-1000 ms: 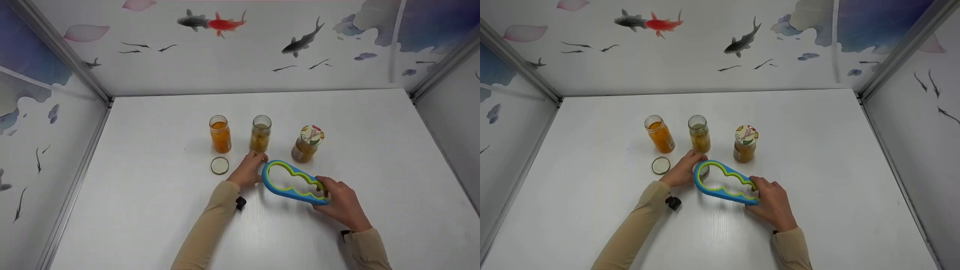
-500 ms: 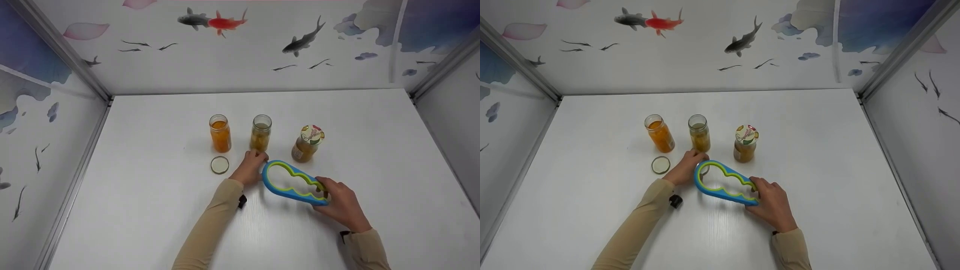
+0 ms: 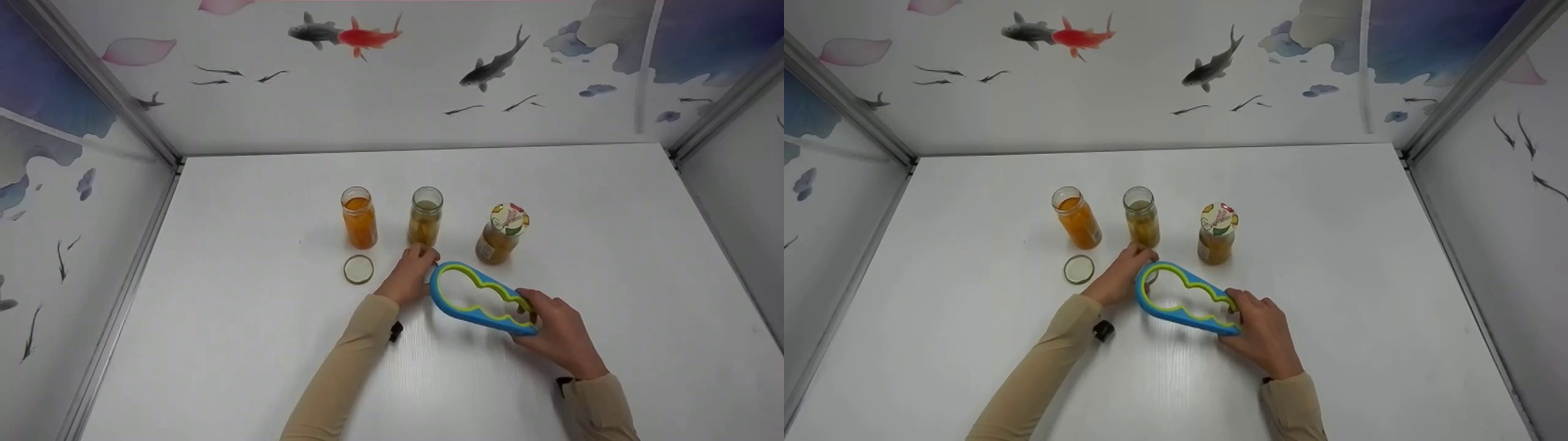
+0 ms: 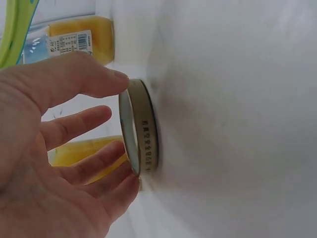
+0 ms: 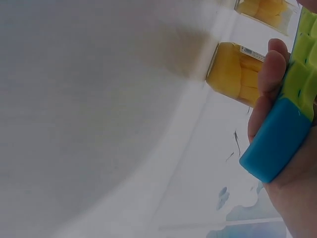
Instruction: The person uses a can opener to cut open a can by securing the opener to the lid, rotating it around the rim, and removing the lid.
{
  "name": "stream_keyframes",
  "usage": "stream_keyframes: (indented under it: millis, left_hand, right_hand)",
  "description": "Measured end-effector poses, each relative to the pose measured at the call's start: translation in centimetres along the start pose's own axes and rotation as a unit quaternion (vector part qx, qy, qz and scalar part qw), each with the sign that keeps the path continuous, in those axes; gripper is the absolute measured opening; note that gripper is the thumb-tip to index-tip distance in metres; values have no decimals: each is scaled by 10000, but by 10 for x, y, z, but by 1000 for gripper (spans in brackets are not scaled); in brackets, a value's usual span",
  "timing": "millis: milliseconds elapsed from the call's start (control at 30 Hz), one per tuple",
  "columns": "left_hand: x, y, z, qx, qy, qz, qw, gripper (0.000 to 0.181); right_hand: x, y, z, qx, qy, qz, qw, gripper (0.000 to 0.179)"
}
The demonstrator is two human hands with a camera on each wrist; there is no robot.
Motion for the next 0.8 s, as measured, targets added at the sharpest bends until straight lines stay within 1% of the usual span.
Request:
stream_keyframes:
  millis: [33,167,400,567,733,800]
  left_hand:
    - [0,0,1,-51,38,-46,10000,42]
    - [-1,-1,7,-178,15,-122,9998,42]
    - [2,-3,15,-370,11,-161,9992,48]
    - [6,-6,25,-456,-297,-154,9984,49]
    - [11,-8,41,-424,-686,-112,9967,49]
    - [15,-8,46,-445,-721,-73,9964,52]
  right_hand:
    - [0,1,0,10,-19,-5,10000,68]
    - [0,5,1,28,-52,24,10000,67]
    - [2,14,1,-110,64,83,9999,67]
    - [2,23,1,-169,158,201,9995,69]
    - [-2,30,3,-243,245,410,9986,70]
    - [-4,33,4,-287,313,535,9977,70]
Point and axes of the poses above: each hand's wrist, its own x-axis towards the middle knuckle, its own y-axis out of the back of the hand, z = x × y, the point moved 6 cm from there along x, towards the middle knuckle, and after that the axes turned 14 degrees about y, right-handed, at the moved point
